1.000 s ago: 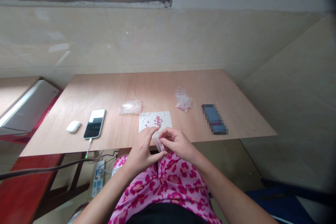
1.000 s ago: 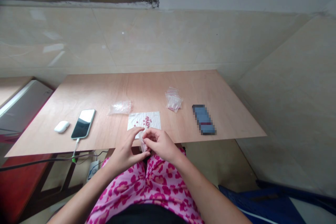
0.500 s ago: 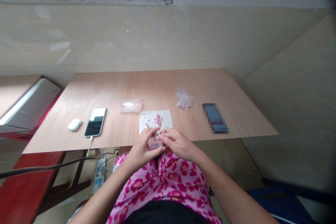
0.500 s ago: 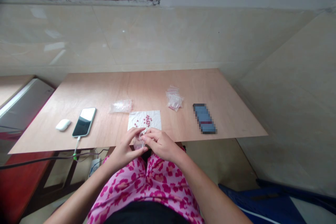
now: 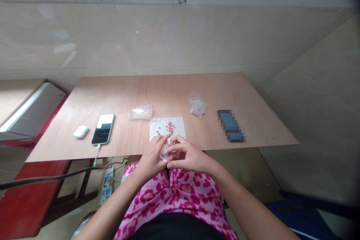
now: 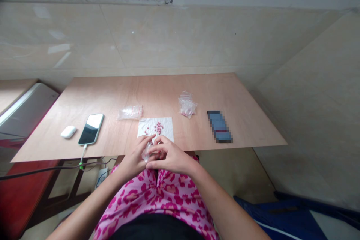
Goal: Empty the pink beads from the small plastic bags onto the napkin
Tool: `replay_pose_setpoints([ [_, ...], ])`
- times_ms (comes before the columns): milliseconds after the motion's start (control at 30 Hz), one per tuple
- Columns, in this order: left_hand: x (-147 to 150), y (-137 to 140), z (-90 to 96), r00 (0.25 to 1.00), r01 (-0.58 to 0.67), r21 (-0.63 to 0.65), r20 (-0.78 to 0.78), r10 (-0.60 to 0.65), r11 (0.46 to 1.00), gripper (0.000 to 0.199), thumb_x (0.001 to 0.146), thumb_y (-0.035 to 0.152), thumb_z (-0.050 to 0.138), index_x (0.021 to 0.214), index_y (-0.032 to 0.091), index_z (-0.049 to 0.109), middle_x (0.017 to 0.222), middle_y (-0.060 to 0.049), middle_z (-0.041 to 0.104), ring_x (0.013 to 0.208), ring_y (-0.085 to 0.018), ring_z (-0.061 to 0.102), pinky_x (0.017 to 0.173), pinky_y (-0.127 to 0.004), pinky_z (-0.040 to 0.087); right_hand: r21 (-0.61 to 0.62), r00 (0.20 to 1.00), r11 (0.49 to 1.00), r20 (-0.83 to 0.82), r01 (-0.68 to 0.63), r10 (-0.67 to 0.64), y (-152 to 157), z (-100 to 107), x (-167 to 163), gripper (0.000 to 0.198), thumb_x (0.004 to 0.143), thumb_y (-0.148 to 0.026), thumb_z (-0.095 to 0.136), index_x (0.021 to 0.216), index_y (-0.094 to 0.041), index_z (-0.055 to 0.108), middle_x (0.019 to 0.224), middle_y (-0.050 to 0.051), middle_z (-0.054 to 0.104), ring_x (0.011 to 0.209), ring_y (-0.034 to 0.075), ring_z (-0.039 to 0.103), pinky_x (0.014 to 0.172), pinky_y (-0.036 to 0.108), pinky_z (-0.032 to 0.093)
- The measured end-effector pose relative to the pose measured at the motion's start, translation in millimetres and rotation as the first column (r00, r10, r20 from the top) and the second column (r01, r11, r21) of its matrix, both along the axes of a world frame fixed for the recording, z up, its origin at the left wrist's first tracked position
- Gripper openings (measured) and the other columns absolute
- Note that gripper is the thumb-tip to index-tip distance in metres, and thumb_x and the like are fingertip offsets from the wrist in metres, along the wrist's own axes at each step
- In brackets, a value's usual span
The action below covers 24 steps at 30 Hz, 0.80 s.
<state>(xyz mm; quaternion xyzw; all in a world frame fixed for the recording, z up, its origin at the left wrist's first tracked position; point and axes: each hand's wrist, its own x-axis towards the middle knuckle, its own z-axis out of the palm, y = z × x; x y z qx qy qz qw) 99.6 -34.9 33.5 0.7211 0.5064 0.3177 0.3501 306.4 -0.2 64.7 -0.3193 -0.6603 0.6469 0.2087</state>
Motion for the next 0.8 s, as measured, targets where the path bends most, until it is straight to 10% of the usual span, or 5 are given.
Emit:
replay_pose_setpoints([
  [267,-0.8,-2.9,1.8,0.998,-0.036,0.032,-0.045,0.037,0.999,0.070,0.087,0.027,0.070,0.149,0.021,0.038,0.136,-0.016,0.055,0.127,-0.034,0.054,0.109,-0.052,0.045,0.317,0.987,0.936,-0.008,0.155,-0.161,-5.2,-1.3,-9.3,0.011,0.093,-0.030,0.073,0.098,-0.023,0.080,0.103,0.005,0.052,0.089,0.018,0.059,0.076,0.030,0.053],
  [500,-1.3,-1.7,1.7,0.996,-0.092,0.033,-0.009,0.093,0.995,0.058,0.086,0.025,0.072,0.138,0.023,0.046,0.134,-0.013,0.058,0.124,-0.031,0.058,0.107,-0.048,0.047,0.336,0.981,0.926,0.027,0.171,-0.191,1.9,-5.0,-2.4,0.009,0.093,-0.030,0.074,0.091,-0.021,0.077,0.103,0.004,0.057,0.077,0.013,0.058,0.064,0.026,0.049],
  [800,-4.0,4.4,7.9,0.991,-0.038,-0.002,0.130,0.038,0.999,0.040,0.089,0.021,0.072,0.126,0.025,0.057,0.123,-0.008,0.063,0.117,-0.025,0.061,0.104,-0.042,0.049,0.480,0.994,0.872,-0.008,0.097,-0.106,3.4,-1.2,-1.4,0.020,0.103,-0.028,0.058,0.111,-0.022,0.076,0.116,0.008,0.076,0.113,0.023,0.069,0.100,0.037,0.054],
])
